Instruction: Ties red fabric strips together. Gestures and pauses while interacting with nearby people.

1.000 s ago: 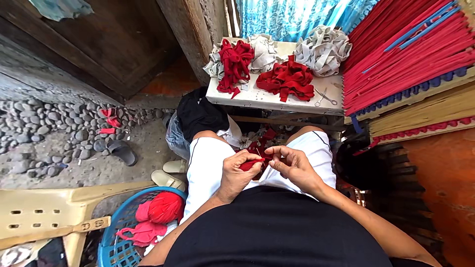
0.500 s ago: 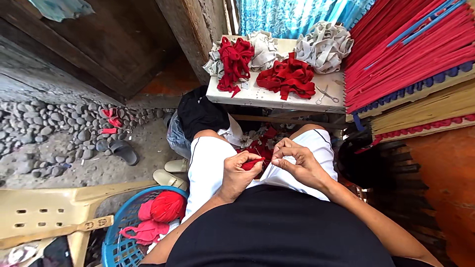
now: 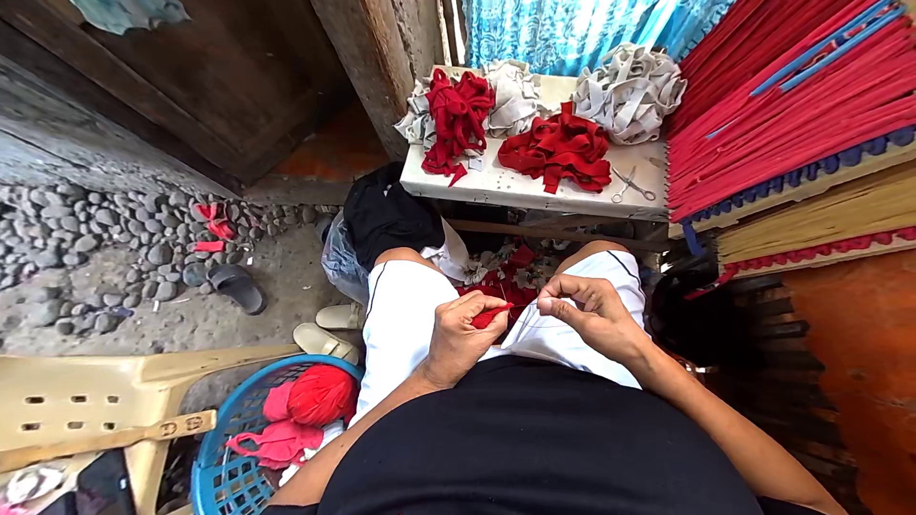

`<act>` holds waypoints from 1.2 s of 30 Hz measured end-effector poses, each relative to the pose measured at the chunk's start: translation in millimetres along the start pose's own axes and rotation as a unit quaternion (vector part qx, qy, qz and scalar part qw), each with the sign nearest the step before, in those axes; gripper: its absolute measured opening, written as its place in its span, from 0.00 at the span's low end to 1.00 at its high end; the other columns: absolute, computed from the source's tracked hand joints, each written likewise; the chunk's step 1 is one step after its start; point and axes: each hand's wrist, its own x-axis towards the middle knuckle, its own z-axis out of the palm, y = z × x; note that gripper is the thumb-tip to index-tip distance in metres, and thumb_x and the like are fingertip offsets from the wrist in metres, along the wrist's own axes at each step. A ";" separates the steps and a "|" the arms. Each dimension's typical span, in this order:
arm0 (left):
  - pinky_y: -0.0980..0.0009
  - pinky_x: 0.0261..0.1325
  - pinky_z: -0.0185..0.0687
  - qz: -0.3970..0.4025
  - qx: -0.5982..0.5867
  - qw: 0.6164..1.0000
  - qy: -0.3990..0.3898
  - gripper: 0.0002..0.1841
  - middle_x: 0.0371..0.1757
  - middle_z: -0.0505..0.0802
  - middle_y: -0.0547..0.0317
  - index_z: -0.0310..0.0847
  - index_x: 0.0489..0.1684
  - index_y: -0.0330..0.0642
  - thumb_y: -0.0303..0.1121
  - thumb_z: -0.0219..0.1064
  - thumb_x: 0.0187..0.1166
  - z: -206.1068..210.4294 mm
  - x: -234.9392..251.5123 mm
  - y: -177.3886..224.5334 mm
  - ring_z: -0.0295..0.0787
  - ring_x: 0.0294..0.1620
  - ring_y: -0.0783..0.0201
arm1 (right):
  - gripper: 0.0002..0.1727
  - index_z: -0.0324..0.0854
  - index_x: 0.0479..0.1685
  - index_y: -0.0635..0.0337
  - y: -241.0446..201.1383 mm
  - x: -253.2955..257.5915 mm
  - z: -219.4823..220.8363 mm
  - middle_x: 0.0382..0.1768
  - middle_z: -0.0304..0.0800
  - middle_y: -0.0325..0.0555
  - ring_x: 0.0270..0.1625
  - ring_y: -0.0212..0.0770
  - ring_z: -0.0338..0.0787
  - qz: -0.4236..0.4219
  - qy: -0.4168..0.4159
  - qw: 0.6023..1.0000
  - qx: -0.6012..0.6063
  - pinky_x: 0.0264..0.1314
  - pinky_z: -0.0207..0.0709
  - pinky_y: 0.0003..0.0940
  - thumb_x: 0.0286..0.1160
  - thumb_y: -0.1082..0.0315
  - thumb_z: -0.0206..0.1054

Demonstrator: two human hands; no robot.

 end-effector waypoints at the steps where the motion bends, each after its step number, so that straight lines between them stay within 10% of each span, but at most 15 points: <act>1: 0.80 0.38 0.86 0.000 0.000 1.000 -0.002 0.05 0.30 0.93 0.61 0.94 0.35 0.36 0.26 0.77 0.65 0.0 0.0 0.1 0.88 0.31 0.77 | 0.08 0.85 0.34 0.61 -0.3 -0.5 -0.3 0.30 0.88 0.39 0.34 0.32 0.87 0.008 -0.010 1.000 0.012 0.42 0.83 0.29 0.80 0.72 0.63; 5: 0.81 0.37 0.86 -0.011 0.008 1.000 -0.004 0.05 0.30 0.94 0.62 0.95 0.35 0.37 0.27 0.76 0.66 0.4 -0.2 0.4 0.88 0.31 0.78 | 0.09 0.83 0.36 0.59 -3.7 -2.1 -0.8 0.20 0.79 0.31 0.21 0.22 0.74 0.029 -0.100 0.995 0.004 0.26 0.68 0.18 0.85 0.67 0.63; 11: 0.79 0.36 0.85 0.021 0.048 0.999 -0.003 0.05 0.29 0.93 0.61 0.95 0.34 0.38 0.28 0.75 0.67 0.4 -0.8 -2.8 0.88 0.31 0.76 | 0.12 0.85 0.40 0.59 -6.9 -1.4 2.0 0.24 0.81 0.29 0.26 0.17 0.74 0.032 -0.182 0.980 -0.072 0.31 0.67 0.15 0.88 0.64 0.60; 25: 0.71 0.24 0.71 0.250 0.054 0.959 -0.120 0.08 0.19 0.83 0.55 0.95 0.40 0.39 0.30 0.68 0.80 -2.7 -1.7 -15.6 0.78 0.20 0.64 | 0.06 0.85 0.34 0.56 -15.8 23.4 -2.5 0.17 0.78 0.33 0.20 0.29 0.77 -0.108 -0.084 0.954 -0.266 0.25 0.72 0.32 0.78 0.69 0.64; 36: 0.71 0.27 0.78 0.180 0.076 0.979 -0.061 0.08 0.23 0.91 0.55 0.96 0.38 0.38 0.29 0.69 0.77 -3.0 -4.8 -16.2 0.86 0.23 0.67 | 0.07 0.85 0.33 0.53 -20.4 19.2 -16.4 0.15 0.74 0.29 0.17 0.28 0.72 -0.083 -0.069 0.951 -0.291 0.21 0.67 0.30 0.77 0.68 0.63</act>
